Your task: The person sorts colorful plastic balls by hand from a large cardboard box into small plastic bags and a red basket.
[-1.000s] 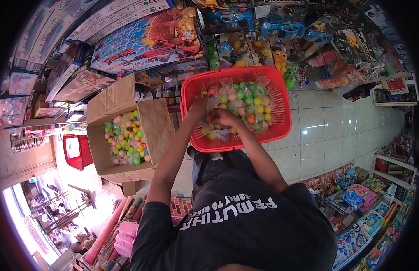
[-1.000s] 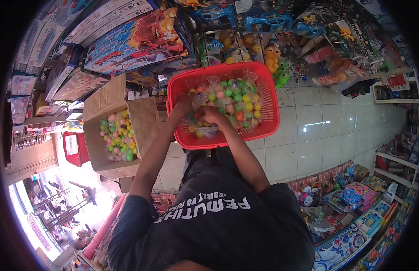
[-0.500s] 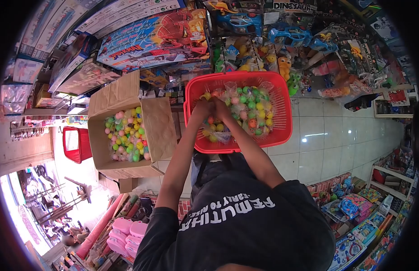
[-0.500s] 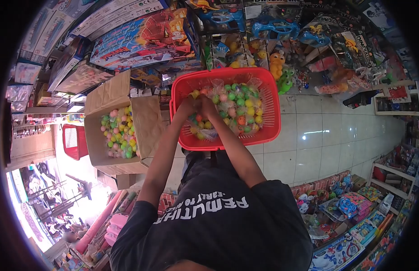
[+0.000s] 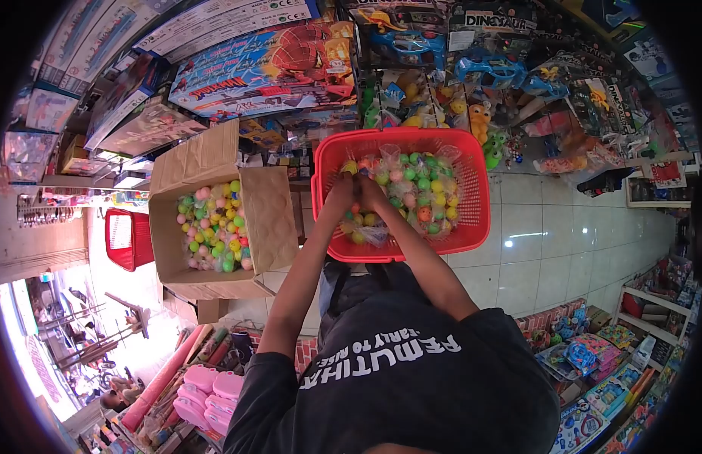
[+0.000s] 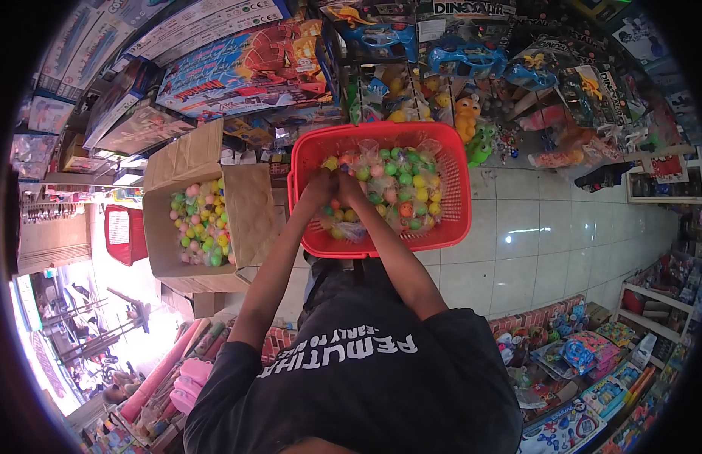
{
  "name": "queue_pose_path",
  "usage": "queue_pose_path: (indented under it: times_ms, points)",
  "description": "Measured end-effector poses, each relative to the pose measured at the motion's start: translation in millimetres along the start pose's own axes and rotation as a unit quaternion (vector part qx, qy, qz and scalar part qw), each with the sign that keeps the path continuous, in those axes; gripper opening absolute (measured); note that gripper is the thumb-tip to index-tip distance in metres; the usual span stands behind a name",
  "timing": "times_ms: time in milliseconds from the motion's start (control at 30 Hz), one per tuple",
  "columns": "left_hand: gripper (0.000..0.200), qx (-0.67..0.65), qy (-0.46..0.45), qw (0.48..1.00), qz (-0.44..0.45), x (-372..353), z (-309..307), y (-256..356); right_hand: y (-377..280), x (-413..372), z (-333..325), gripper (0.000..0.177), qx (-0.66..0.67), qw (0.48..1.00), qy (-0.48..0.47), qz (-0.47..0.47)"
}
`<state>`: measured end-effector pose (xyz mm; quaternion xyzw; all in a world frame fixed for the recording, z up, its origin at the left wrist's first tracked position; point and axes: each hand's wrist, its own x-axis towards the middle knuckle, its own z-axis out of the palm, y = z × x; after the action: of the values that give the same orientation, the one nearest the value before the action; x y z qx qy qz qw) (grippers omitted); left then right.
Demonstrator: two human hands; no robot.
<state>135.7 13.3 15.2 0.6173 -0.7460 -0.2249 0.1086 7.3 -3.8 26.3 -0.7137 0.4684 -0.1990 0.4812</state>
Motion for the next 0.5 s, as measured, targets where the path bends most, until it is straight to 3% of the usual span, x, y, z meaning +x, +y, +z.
queue_pose_path:
  times_ms: [167, 233, 333, 367, 433, 500]
  points:
    - [0.028, 0.015, -0.05, 0.998, -0.03, -1.8, -9.6, 6.7, -16.1, -3.8, -11.3, 0.038, -0.01, 0.997, -0.068, 0.031]
    - [0.029, -0.071, -0.063, 0.992, -0.084, -4.3, -26.0, 18.2, -9.2, -2.5, -5.6, 0.042, 0.002, 0.998, -0.055, 0.031]
    - [0.033, -0.072, -0.006, 0.995, -0.071, -0.4, -10.9, 6.6, 9.8, 5.2, 7.5, 0.055, 0.028, 0.999, -0.018, 0.035]
    - [0.033, -0.073, -0.006, 0.995, -0.069, -0.8, -12.3, 8.8, 18.7, 7.0, 11.1, 0.065, 0.04, 0.998, 0.003, 0.038]
    - [0.039, -0.055, -0.035, 0.998, 0.024, -11.0, -42.6, 32.6, 17.2, 4.1, 8.8, 0.072, 0.041, 0.998, 0.009, 0.047]
    - [0.043, -0.109, -0.025, 0.994, 0.011, -14.5, -43.2, 36.6, 9.3, 2.7, 3.8, 0.08, 0.044, 0.998, 0.014, 0.052]
